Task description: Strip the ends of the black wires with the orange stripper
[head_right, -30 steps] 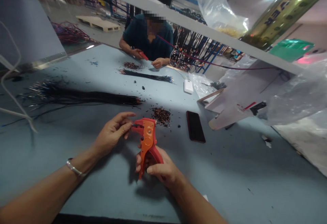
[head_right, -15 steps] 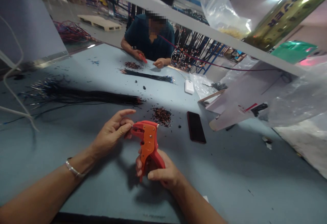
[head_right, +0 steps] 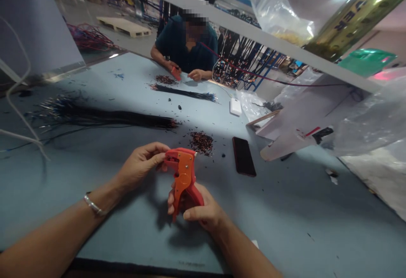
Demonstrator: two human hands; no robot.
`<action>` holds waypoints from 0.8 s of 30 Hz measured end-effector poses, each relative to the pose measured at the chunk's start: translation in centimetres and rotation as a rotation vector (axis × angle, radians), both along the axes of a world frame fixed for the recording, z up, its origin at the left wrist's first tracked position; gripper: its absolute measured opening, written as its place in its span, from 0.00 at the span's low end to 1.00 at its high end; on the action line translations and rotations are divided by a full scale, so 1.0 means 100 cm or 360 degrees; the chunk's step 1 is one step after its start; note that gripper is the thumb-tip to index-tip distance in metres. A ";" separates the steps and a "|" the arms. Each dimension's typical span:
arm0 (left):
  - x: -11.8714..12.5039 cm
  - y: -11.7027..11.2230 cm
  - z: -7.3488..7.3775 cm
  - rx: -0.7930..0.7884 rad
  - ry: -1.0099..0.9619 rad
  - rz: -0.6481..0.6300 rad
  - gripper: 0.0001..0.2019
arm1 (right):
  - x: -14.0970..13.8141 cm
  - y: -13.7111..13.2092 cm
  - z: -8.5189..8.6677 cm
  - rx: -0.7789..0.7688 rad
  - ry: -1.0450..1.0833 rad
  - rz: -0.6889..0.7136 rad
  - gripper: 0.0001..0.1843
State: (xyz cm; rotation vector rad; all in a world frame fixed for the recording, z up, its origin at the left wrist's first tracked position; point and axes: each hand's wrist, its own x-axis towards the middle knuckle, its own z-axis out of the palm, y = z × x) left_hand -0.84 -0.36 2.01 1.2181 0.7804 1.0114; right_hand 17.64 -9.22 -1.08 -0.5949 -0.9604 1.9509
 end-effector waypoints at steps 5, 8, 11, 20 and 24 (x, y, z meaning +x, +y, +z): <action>0.001 0.003 -0.004 -0.0052 0.0013 0.0038 0.12 | 0.002 0.001 0.005 0.0028 -0.0092 -0.0161 0.29; 0.001 0.005 -0.006 -0.0147 -0.0066 0.0071 0.13 | 0.005 0.003 0.007 0.0030 -0.0116 -0.0224 0.27; 0.001 0.005 -0.006 -0.0262 -0.0201 0.0109 0.13 | 0.007 0.004 0.006 0.0016 -0.0058 -0.0231 0.27; 0.005 0.001 -0.007 -0.0309 -0.0052 -0.0022 0.12 | 0.006 0.005 0.006 -0.0041 -0.0103 -0.0192 0.26; 0.004 0.000 -0.007 -0.0284 -0.0004 0.0007 0.10 | 0.007 0.006 0.006 -0.0046 -0.0098 -0.0172 0.26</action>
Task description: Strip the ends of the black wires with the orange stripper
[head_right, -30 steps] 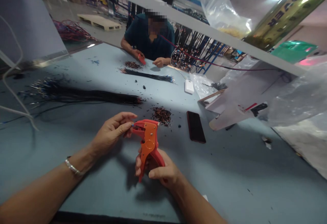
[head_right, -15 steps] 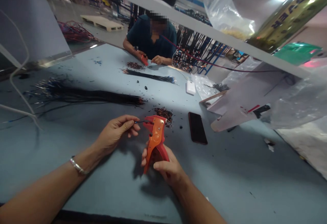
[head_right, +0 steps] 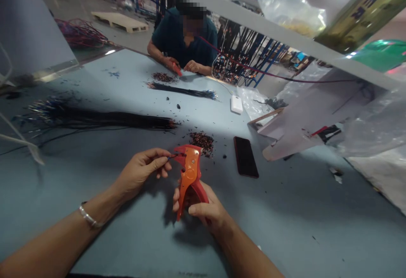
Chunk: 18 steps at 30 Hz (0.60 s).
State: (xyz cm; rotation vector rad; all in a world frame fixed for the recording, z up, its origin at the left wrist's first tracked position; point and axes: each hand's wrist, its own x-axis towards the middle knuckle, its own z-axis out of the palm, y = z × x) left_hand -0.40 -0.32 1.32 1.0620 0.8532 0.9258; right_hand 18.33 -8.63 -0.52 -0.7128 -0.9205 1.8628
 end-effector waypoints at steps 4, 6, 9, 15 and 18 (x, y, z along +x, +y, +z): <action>-0.001 0.000 0.001 0.0013 0.0032 0.0037 0.09 | 0.000 0.000 -0.001 0.0000 -0.0004 -0.0011 0.28; -0.001 0.000 0.001 0.0020 0.0037 0.0039 0.08 | -0.001 0.000 0.000 0.0001 -0.0028 -0.0016 0.28; -0.002 0.000 0.000 0.0036 0.0030 0.0056 0.07 | 0.000 0.000 0.000 0.0038 -0.0054 0.0022 0.28; -0.003 0.001 0.001 -0.0038 -0.0081 0.0151 0.09 | 0.002 -0.002 0.001 0.0077 0.0031 0.0111 0.24; -0.003 0.002 0.001 -0.0086 -0.0150 0.0193 0.10 | 0.003 -0.004 0.000 0.0073 0.0145 0.0081 0.24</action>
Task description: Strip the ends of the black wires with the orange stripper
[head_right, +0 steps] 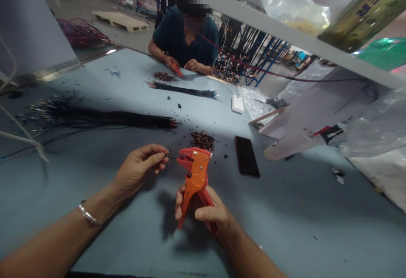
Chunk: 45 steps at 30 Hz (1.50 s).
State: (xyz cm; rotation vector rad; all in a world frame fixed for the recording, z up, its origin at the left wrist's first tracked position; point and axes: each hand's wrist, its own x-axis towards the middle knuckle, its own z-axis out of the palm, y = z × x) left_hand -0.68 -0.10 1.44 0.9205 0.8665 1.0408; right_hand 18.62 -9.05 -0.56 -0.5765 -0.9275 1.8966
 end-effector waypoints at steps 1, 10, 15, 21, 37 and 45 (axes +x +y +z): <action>0.000 0.000 0.000 -0.0015 -0.0026 0.0006 0.10 | 0.000 0.000 -0.001 -0.0002 0.0011 -0.0006 0.24; -0.002 -0.001 0.004 -0.0161 -0.0168 -0.0046 0.10 | -0.001 0.001 -0.001 -0.0028 -0.0147 0.0030 0.25; 0.000 -0.001 0.003 -0.0125 -0.0122 -0.0123 0.10 | -0.003 0.001 -0.002 -0.0004 -0.0151 0.0030 0.25; 0.000 0.000 0.000 0.0010 0.0048 -0.0196 0.08 | -0.003 0.001 -0.002 0.0028 -0.0176 0.0019 0.25; 0.001 -0.003 0.003 0.0232 0.0182 -0.0189 0.08 | -0.002 0.001 0.002 0.0006 -0.0260 0.0022 0.26; 0.001 -0.005 0.007 0.0215 0.0200 -0.0179 0.08 | -0.002 0.002 0.001 0.0049 -0.0260 0.0042 0.26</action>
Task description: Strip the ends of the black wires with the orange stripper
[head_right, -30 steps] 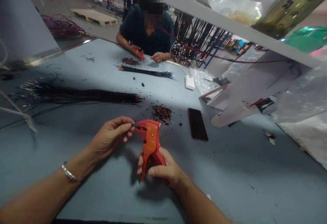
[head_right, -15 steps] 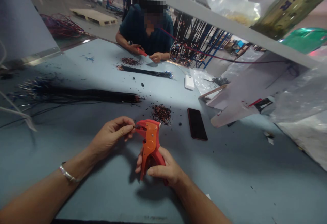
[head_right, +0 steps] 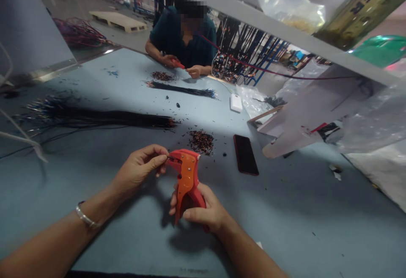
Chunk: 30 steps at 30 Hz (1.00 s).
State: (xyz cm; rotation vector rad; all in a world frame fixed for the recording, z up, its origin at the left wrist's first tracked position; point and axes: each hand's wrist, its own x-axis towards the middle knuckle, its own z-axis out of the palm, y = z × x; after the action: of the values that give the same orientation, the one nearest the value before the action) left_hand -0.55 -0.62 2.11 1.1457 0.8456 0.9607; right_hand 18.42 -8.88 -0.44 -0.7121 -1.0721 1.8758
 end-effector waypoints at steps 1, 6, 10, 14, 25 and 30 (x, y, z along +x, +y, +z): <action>0.000 0.000 0.001 0.0003 0.0003 0.0002 0.08 | 0.000 0.000 0.000 0.0016 0.0005 0.0003 0.26; 0.000 -0.001 0.003 0.0008 0.0012 0.0009 0.07 | -0.003 -0.001 0.002 0.0038 -0.0017 -0.0011 0.25; -0.001 -0.002 0.003 -0.0006 0.0001 0.0001 0.08 | -0.005 -0.002 0.006 0.0031 -0.0011 -0.0031 0.24; 0.000 -0.002 0.003 -0.0092 -0.0128 0.0050 0.09 | -0.006 -0.003 0.006 0.0019 -0.0021 -0.0053 0.24; 0.005 -0.004 0.004 -0.0133 -0.0159 0.0080 0.08 | -0.003 -0.003 0.006 0.0035 -0.0039 -0.0034 0.25; 0.004 -0.005 0.003 -0.0108 -0.0142 0.0014 0.08 | -0.004 -0.003 0.009 0.0044 -0.0081 -0.0043 0.25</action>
State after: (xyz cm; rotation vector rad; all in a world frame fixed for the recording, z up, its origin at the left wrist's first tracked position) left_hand -0.10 -1.15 2.42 1.0347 0.8060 0.9760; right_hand 18.00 -9.16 0.44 -0.7581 -1.1136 1.8253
